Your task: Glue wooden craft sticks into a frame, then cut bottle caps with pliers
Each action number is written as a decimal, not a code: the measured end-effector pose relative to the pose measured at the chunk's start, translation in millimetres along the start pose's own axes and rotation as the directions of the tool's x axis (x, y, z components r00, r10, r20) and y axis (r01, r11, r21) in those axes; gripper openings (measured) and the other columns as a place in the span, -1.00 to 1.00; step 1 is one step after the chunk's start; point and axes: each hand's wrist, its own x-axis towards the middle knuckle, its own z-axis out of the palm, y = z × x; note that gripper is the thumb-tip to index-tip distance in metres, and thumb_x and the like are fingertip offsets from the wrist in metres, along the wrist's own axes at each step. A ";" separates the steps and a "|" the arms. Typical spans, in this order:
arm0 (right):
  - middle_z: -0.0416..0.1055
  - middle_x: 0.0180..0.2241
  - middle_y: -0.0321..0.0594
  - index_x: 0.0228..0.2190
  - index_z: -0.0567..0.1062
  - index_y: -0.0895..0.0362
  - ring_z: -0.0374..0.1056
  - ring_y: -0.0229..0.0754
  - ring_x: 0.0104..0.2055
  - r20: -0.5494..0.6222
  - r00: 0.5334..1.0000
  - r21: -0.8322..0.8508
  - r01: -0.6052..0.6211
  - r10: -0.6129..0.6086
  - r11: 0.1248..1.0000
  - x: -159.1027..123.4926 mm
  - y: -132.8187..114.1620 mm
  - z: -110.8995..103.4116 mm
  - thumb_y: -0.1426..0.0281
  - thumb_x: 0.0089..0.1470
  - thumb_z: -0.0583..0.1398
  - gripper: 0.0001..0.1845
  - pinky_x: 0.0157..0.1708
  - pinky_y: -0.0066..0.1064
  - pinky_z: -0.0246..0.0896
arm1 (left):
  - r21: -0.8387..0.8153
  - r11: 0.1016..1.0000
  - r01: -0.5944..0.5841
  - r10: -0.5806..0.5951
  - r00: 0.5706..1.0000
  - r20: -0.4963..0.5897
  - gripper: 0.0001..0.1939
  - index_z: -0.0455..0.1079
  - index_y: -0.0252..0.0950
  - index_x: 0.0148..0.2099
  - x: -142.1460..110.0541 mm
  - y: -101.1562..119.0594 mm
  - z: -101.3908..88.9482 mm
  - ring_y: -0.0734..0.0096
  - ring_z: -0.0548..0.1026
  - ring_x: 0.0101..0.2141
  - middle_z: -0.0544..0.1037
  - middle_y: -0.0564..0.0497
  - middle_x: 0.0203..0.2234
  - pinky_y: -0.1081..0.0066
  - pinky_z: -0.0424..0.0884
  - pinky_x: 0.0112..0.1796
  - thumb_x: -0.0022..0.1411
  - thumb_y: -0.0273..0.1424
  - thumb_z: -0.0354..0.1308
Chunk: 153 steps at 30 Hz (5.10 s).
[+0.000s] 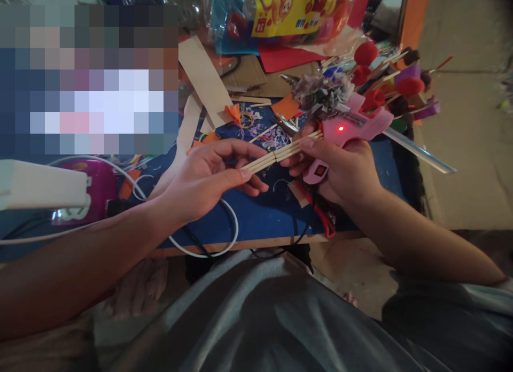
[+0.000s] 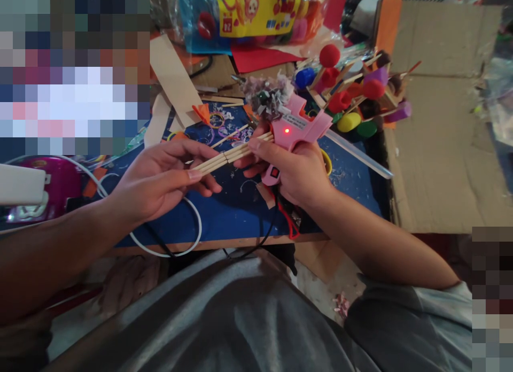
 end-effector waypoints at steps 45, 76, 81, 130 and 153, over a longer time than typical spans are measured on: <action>0.49 -0.61 -0.37 -0.37 0.56 0.06 0.36 -0.29 -0.62 0.140 0.962 -0.196 -0.207 0.236 0.959 -5.2 -7.0 5.9 -0.22 -0.22 0.68 -0.26 -0.69 -0.50 0.18 | 0.514 0.623 -0.590 0.637 0.764 0.105 -0.83 0.71 -0.18 0.09 -3.5 -10.4 -6.0 0.39 0.73 -0.19 0.79 -0.02 -0.12 0.42 0.71 -0.18 0.50 -0.34 0.45; 0.50 -0.61 -0.36 -0.34 0.63 0.08 0.35 -0.27 -0.65 0.161 0.967 -0.283 -0.146 0.197 0.948 -7.3 -8.5 4.0 -0.07 -0.05 0.66 -0.42 -0.69 -0.45 0.25 | 0.649 0.495 -0.578 0.681 0.722 0.123 -0.80 0.80 0.02 0.06 -5.5 -8.7 -8.0 0.28 0.74 -0.16 0.82 0.00 -0.09 0.25 0.72 -0.11 0.42 -0.30 0.52; 0.52 -0.61 -0.34 -0.36 0.63 0.09 0.36 -0.27 -0.65 0.174 0.968 -0.277 -0.127 0.179 0.953 -6.9 -9.3 3.8 -0.03 -0.01 0.65 -0.47 -0.70 -0.46 0.26 | 0.620 0.510 -0.596 0.678 0.722 0.137 -0.75 0.78 0.03 0.12 -6.7 -8.2 -7.9 0.27 0.74 -0.14 0.82 0.01 -0.06 0.25 0.70 -0.12 0.43 -0.33 0.51; 0.49 -0.57 -0.38 -0.29 0.64 0.04 0.37 -0.25 -0.60 0.158 0.973 -0.276 -0.119 0.167 0.954 -13.8 -5.9 -2.5 -0.15 -0.03 0.64 -0.39 -0.63 -0.40 0.31 | 0.454 0.754 -0.475 0.526 0.850 0.017 -0.75 0.80 0.03 0.01 -3.0 -14.2 -13.1 0.29 0.77 -0.09 0.82 0.01 -0.05 0.25 0.77 -0.07 0.31 -0.19 0.64; 0.51 -0.60 -0.40 -0.33 0.58 0.06 0.40 -0.27 -0.61 0.176 0.971 -0.165 -0.133 0.161 0.977 -14.1 -9.9 5.2 -0.03 -0.18 0.73 -0.35 -0.64 -0.48 0.26 | 0.369 0.768 -0.524 0.550 0.834 0.040 -0.77 0.80 -0.04 0.02 -2.2 -9.3 -8.4 0.33 0.77 -0.09 0.82 0.02 -0.12 0.37 0.72 -0.10 0.34 -0.36 0.61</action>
